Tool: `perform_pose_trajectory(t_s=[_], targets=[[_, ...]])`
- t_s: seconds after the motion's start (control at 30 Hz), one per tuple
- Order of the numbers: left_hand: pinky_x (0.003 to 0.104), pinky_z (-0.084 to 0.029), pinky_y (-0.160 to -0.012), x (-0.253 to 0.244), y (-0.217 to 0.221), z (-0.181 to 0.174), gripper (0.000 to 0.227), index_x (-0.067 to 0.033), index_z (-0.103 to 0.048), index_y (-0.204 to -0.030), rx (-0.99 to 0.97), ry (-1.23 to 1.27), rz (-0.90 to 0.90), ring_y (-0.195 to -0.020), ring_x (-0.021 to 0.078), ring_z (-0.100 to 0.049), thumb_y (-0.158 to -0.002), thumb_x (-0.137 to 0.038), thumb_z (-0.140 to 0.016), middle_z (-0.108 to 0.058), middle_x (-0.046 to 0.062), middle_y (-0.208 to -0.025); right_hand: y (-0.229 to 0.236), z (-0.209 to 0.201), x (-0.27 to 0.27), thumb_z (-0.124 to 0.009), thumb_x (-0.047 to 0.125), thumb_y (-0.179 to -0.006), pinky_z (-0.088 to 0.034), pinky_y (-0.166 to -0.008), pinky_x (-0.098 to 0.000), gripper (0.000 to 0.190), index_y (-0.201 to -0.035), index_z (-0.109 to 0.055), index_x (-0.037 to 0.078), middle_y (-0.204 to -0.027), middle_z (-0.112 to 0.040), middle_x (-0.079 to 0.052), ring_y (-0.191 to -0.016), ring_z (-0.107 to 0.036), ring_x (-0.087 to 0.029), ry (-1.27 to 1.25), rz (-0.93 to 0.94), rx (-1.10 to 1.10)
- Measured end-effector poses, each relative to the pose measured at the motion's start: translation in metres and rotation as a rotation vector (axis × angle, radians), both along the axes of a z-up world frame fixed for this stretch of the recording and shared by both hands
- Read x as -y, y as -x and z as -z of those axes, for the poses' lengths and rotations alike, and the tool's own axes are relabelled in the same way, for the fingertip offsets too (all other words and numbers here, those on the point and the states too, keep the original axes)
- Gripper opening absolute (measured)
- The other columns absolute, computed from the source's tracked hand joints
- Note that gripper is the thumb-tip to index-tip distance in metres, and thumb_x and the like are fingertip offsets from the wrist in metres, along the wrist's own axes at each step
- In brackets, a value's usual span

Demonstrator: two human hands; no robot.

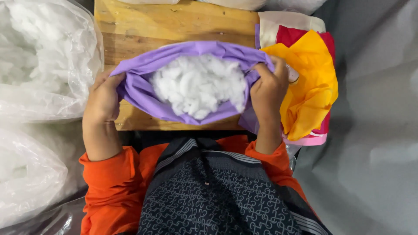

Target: The person is stuffing a purple pillowcase with white fiberfill material by hand.

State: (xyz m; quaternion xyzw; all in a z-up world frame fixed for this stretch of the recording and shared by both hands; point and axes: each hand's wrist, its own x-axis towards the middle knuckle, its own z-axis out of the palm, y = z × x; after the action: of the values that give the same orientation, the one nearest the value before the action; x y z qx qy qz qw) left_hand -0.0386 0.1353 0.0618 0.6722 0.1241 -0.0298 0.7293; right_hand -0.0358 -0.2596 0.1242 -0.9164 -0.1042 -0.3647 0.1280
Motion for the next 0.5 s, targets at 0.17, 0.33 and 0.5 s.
perform_pose_trajectory(t_s=[0.17,0.33,0.5], targets=[[0.037,-0.06,-0.084,0.009,0.016,-0.092,0.062,0.0024,-0.049,-0.138,0.165,1.026,0.449,-0.105,0.0267,-0.061,-0.08,-0.015,-0.062,-0.054,0.017,-0.125,-0.005,-0.044,0.013,-0.034,-0.016,-0.082,-0.057,-0.087,-0.032,0.052,-0.1,-0.079,0.003,-0.102,-0.079,-0.013,-0.095,-0.074,-0.022,-0.332,-0.581,-0.791],[0.031,-0.065,-0.078,0.008,0.017,-0.072,0.067,-0.0087,-0.048,-0.15,0.201,0.609,0.175,-0.09,0.0185,-0.071,-0.09,0.007,-0.074,-0.063,0.013,-0.123,-0.012,-0.026,0.031,-0.055,0.01,-0.098,-0.039,-0.08,-0.0213,0.011,-0.098,-0.066,0.012,-0.091,-0.06,0.003,-0.084,-0.053,-0.008,-0.933,-0.379,-0.701],[0.021,-0.031,-0.057,0.016,0.027,-0.07,0.05,-0.0048,-0.056,-0.125,0.507,-0.303,-0.213,-0.063,0.0057,-0.038,-0.08,0.016,-0.05,-0.045,0.001,-0.081,-0.002,-0.005,0.04,-0.069,0.012,-0.098,-0.047,-0.063,-0.0178,0.013,-0.107,-0.062,0.019,-0.091,-0.058,0.002,-0.074,-0.058,-0.007,-1.452,-0.452,-0.557]])
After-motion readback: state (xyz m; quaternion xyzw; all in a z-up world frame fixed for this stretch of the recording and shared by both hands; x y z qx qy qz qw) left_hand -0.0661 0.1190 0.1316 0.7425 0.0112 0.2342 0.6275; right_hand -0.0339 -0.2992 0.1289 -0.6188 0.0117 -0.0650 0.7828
